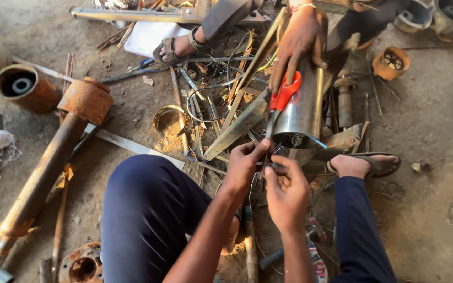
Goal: The person sits on the ground working on a metal motor housing, pulling blue electrical wire out of the cylinder and cutting and trimming the wire with scissors. They continue handling and positioning the wire and the housing among scattered scrap metal parts.
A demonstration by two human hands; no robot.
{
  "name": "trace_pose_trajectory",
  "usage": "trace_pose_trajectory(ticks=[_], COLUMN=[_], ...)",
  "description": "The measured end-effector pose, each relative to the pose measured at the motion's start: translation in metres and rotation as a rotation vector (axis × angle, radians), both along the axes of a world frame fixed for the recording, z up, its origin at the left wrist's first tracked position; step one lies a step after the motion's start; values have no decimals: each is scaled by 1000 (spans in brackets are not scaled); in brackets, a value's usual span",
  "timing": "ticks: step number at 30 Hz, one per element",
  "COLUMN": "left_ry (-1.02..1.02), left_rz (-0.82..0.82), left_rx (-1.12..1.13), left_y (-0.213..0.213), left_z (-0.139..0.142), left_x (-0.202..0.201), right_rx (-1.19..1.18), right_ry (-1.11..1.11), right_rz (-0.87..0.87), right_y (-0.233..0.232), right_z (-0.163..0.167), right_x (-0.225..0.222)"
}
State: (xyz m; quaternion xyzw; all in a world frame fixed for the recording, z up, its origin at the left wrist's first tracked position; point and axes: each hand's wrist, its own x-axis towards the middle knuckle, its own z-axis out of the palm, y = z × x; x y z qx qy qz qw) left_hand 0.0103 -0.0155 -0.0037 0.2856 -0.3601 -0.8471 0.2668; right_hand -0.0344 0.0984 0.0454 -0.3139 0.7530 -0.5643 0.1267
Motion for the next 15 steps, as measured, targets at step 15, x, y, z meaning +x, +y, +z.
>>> trace_pose_trajectory(ticks=[15], left_ry=[-79], left_rz=[-762], left_rx=[-1169], left_y=[5], left_z=[19], left_x=[143], right_rx=[67], right_ry=[125], right_rz=[-12], right_y=[2], right_z=[24], right_x=[-50])
